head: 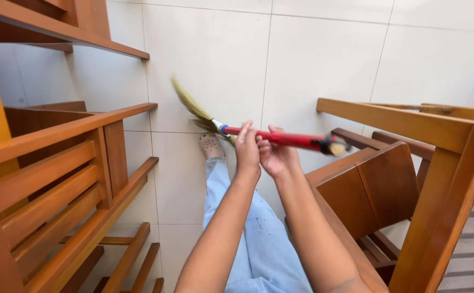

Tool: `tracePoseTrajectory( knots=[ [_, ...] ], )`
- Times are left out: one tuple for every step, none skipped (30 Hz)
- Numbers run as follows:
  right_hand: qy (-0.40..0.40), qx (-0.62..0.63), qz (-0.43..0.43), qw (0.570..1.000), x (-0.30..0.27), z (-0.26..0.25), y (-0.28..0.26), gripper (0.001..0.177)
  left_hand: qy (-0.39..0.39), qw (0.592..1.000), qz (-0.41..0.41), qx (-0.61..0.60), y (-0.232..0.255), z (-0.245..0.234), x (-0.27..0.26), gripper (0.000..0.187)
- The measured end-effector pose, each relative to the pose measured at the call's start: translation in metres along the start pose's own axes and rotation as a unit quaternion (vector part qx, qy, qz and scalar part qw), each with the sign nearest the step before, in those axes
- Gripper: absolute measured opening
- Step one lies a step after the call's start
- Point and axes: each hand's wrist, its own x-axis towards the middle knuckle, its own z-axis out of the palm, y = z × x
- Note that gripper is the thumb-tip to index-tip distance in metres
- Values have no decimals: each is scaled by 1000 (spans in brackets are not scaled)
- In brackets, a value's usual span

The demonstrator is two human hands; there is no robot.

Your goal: The recorder sweeps the tiled floor between restaurant tables using a broom and a dustpan.

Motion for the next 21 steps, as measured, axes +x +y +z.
tracePoseTrajectory(
  knots=[
    [7, 6, -2, 1000, 8, -3, -6, 32, 3, 1000, -8, 4, -20, -6, 11, 48],
    [36, -17, -30, 999, 16, -5, -11, 27, -44, 999, 26, -7, -40, -13, 22, 48],
    [61, -42, -55, 996, 31, -4, -16, 22, -92, 993, 66, -20, -55, -19, 38, 48],
    [63, -38, -54, 996, 56, -17, -26, 22, -89, 994, 64, -16, -44, -11, 30, 48],
    [62, -83, -67, 992, 84, -28, -38, 21, -95, 993, 66, 7, -32, -1, 26, 47],
    [61, -127, -81, 987, 112, -39, -49, 23, -101, 992, 69, 30, -20, 9, 23, 47],
    [64, -123, -78, 987, 130, -38, -58, 23, -97, 992, 67, 33, -11, 12, 24, 47],
    [82, -212, -102, 969, 147, -36, -67, 20, -103, 990, 72, 65, -3, 16, 26, 48],
    [100, -299, -125, 941, 164, -35, -77, 19, -109, 987, 75, 95, 5, 20, 28, 50],
    [103, -296, -122, 942, 178, -31, -82, 19, -106, 987, 71, 97, 10, 20, 36, 50],
    [74, -315, -149, 934, 192, -26, -88, 26, -119, 987, 63, 87, 16, 22, 44, 50],
    [45, -334, -176, 925, 206, -19, -94, 32, -132, 987, 54, 75, 22, 24, 52, 51],
    [46, -330, -178, 926, 202, 5, -91, 32, -133, 987, 52, 80, 25, 25, 62, 51],
    [57, -310, -193, 929, 196, 31, -88, 43, -143, 984, 64, 81, 29, 26, 71, 51],
    [70, -291, -211, 931, 188, 56, -89, 56, -155, 982, 73, 80, 32, 30, 79, 51],
    [72, -287, -215, 930, 178, 72, -90, 56, -160, 981, 69, 83, 40, 36, 81, 51],
    [63, -283, -215, 933, 167, 89, -90, 59, -144, 983, 59, 94, 51, 41, 83, 51],
    [53, -278, -215, 935, 156, 107, -90, 62, -127, 985, 48, 106, 61, 47, 85, 51],
    [55, -274, -221, 934, 136, 123, -85, 62, -133, 984, 45, 109, 67, 53, 86, 51],
    [71, -293, -229, 926, 116, 139, -80, 64, -132, 983, 44, 124, 73, 60, 87, 53],
    [90, -312, -236, 916, 93, 153, -76, 67, -131, 981, 40, 138, 76, 68, 85, 54]
  ],
)
